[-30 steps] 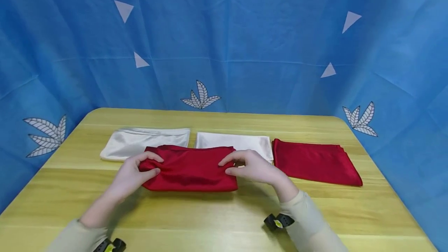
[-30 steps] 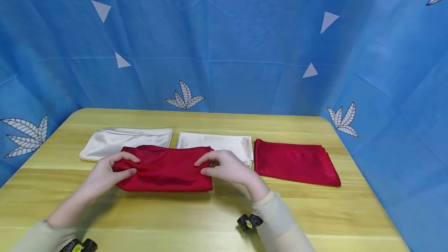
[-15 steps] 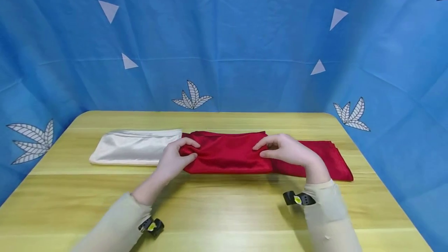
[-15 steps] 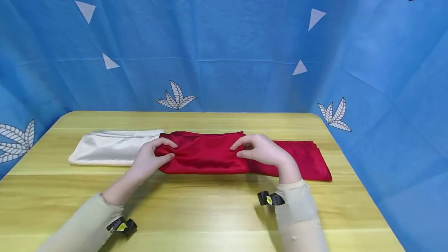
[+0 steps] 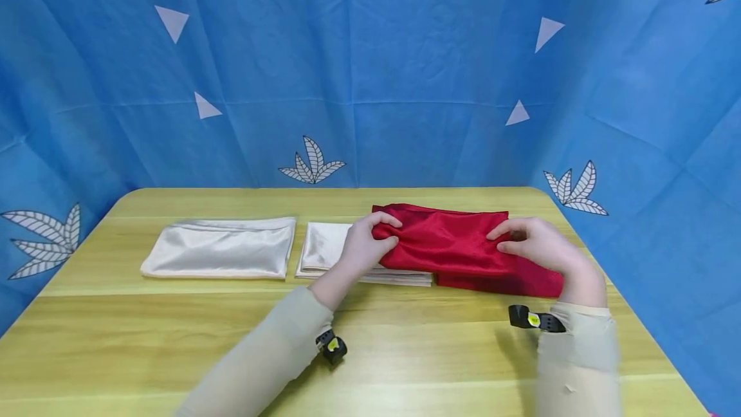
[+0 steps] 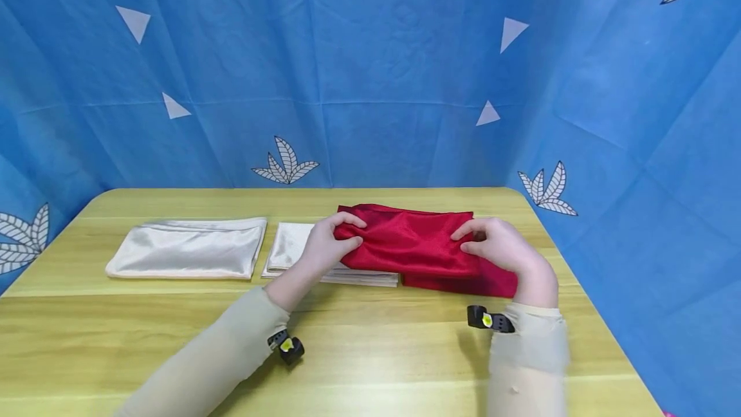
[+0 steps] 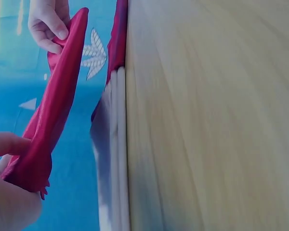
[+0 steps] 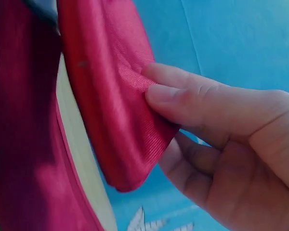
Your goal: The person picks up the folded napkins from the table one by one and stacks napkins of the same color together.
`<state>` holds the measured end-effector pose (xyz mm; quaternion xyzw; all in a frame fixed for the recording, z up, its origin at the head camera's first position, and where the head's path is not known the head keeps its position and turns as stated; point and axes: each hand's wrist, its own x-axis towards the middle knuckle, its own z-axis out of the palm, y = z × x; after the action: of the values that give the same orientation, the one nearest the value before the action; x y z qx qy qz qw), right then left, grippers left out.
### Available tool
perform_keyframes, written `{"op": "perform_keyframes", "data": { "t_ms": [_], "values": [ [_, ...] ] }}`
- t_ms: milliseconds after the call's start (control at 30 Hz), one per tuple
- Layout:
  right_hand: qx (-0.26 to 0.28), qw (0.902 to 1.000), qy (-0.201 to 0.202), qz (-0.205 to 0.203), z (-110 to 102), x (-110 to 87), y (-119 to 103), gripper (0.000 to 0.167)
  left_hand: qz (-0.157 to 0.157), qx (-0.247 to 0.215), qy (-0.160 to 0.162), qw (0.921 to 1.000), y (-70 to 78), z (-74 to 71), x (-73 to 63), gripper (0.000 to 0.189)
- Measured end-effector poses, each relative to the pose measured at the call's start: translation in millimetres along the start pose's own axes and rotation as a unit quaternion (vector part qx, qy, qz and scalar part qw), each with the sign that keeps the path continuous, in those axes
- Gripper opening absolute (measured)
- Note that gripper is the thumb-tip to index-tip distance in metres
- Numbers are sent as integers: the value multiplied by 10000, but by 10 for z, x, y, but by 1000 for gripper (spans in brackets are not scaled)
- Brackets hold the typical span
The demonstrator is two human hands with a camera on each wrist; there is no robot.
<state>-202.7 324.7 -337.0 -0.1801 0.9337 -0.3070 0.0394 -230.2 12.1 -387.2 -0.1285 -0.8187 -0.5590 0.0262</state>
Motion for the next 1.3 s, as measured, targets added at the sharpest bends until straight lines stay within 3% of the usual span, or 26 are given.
{"op": "perform_keyframes", "data": {
  "t_ms": [267,500,700,833,1000,1167,1300],
  "values": [
    [-381,9962,202,757,-156,-205,239,21,-243,-538,-184,9981,54,490,91,23],
    [-871,9882,484,1160,-204,-271,431,16,-245,-506,-268,9981,104,856,152,21],
    [-895,9840,620,1407,-189,-294,537,15,-503,-422,-426,9969,65,1039,141,22],
    [-806,9807,752,1613,-198,-337,574,17,-583,-410,-798,9943,84,1070,114,29],
    [-770,9799,589,1746,-208,-357,596,23,-513,-365,-1184,9910,112,1023,80,38],
    [-886,9784,426,1819,-210,-341,596,27,-400,-149,-1585,9864,119,880,40,45],
    [-982,9757,434,1910,-230,-346,556,30,-510,-443,-1804,9813,150,712,14,46]
  ]
}}
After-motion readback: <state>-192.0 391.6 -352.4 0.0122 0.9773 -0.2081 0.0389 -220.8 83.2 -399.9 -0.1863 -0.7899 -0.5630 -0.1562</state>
